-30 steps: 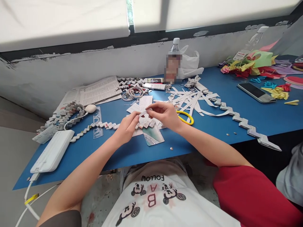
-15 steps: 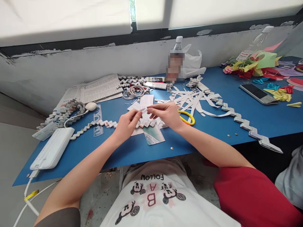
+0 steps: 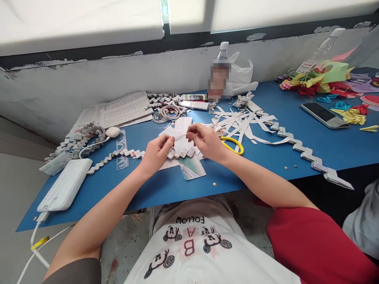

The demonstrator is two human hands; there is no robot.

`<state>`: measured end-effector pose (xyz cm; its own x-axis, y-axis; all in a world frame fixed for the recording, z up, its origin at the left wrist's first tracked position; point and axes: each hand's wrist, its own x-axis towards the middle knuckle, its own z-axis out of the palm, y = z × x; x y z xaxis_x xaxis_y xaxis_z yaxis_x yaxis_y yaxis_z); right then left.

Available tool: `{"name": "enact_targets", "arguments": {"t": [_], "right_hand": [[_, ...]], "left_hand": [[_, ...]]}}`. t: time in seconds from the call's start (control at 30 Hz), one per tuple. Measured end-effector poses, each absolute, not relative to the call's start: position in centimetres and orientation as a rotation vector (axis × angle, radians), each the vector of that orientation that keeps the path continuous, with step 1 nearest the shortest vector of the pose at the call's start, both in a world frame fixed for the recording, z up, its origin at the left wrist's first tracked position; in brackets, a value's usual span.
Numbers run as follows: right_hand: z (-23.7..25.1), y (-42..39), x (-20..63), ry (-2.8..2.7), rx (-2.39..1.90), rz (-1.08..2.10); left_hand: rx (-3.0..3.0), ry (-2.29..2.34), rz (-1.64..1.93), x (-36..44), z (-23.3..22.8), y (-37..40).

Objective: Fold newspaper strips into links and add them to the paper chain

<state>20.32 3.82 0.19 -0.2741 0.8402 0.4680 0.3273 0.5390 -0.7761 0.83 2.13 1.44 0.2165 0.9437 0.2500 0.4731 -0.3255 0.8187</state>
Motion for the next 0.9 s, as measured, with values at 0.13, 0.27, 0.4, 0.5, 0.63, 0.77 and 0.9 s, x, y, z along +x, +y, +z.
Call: {"name": "enact_targets", "arguments": {"t": [0.13, 0.27, 0.4, 0.5, 0.63, 0.77, 0.9], "right_hand": [[0.1, 3.9, 20.2, -1.965, -0.856, 0.281], [0.0, 3.7, 20.4, -2.054, -0.772, 0.091], [0.8, 2.7, 21.9, -1.920, -0.760, 0.139], [1.4, 2.2, 23.2, -1.616, -0.945, 0.413], [1.1, 3.1, 23.8, -1.740, -1.233, 1.342], [0.0, 4.3, 23.6, -1.657, -1.349, 1.547], [-0.7, 4.9, 23.7, -1.673, -1.406, 1.528]], "left_hand": [[1.793, 1.224, 1.061, 1.0, 1.5, 2.8], [1.677, 1.150, 1.056, 1.0, 1.5, 3.4], [1.539, 1.287, 1.227, -1.4, 2.0, 4.8], [1.664, 1.444, 1.360, -3.7, 2.6, 6.1], [2.131, 1.707, 1.161, -4.2, 1.6, 7.5], [2.491, 1.861, 0.640, -2.7, -0.9, 8.2], [2.631, 1.903, 0.564, -1.6, -2.0, 7.5]]}}
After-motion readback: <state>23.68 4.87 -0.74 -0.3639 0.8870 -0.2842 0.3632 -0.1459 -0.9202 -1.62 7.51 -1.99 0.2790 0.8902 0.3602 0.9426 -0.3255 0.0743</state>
